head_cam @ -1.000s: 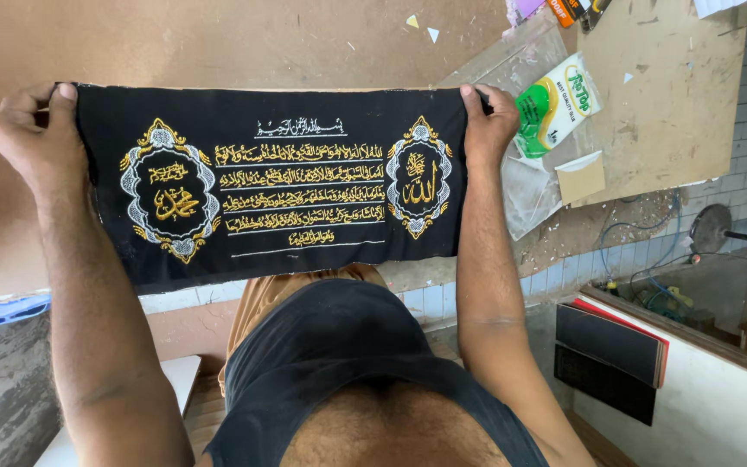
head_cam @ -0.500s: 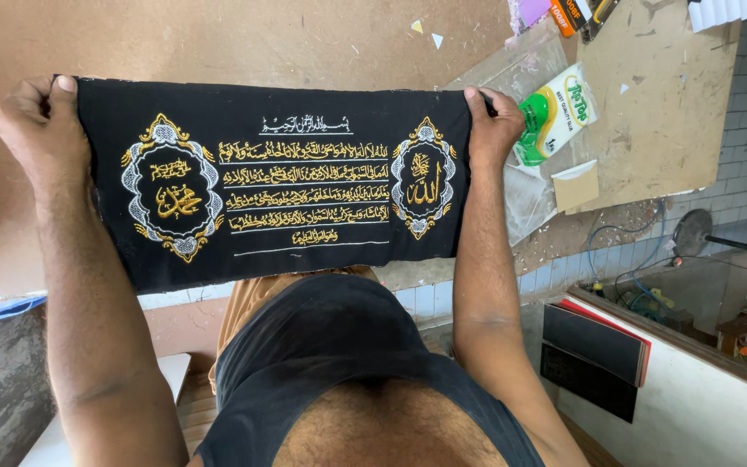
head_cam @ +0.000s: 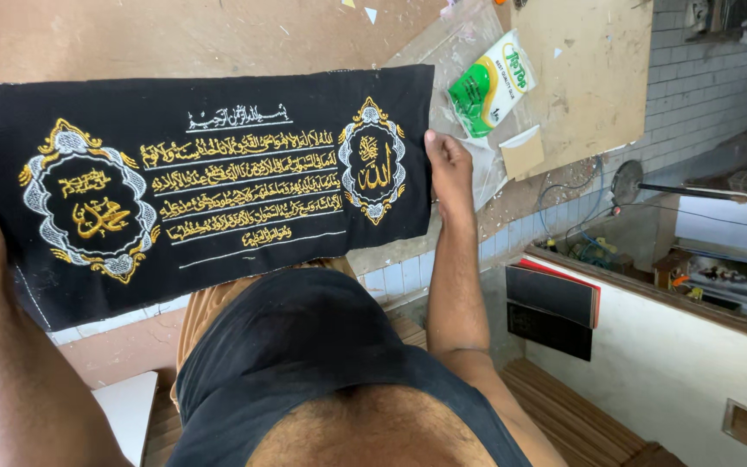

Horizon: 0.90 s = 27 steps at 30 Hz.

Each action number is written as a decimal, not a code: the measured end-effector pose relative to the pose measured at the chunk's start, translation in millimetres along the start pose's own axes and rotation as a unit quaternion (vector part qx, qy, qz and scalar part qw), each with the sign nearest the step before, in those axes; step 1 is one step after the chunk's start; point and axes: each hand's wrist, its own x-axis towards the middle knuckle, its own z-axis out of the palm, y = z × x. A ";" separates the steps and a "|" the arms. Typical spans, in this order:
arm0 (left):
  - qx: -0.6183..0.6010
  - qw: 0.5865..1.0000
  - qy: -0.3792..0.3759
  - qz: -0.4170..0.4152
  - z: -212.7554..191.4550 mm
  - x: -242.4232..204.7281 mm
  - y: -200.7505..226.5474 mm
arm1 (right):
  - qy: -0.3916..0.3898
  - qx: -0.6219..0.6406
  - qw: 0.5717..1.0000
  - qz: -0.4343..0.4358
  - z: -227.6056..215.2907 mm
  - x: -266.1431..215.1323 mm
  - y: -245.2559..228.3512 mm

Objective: The person applies glue to a rectangular piece of cardboard using a small wooden block, then places a black cloth with gold Arabic calligraphy onto the glued surface and presses it down firmly. The person repeats this process with a second piece of cardboard and cloth.

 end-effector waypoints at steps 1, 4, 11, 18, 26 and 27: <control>0.016 1.000 0.017 -0.018 -2.4 -5.8 -7.7 | 0.012 -0.006 1.000 0.000 -0.7 -9.8 7.3; -0.030 1.000 -0.002 -0.008 -9.5 -8.5 -31.4 | 0.030 -0.035 0.998 -0.052 5.5 -15.0 20.6; -0.014 0.997 0.015 -0.074 -21.2 15.3 -70.2 | -0.004 0.005 1.000 0.006 5.8 -2.2 41.2; 0.095 0.975 0.136 -0.149 5.1 -7.6 -21.0 | -0.014 -0.003 1.000 -0.022 -2.2 10.7 81.9; -0.015 0.995 0.098 -0.016 10.6 0.0 -15.9 | -0.010 0.064 0.991 -0.114 -1.6 12.8 73.2; -0.043 0.995 0.088 -0.013 11.3 1.9 -20.1 | -0.026 0.090 0.992 -0.084 -2.4 8.8 71.8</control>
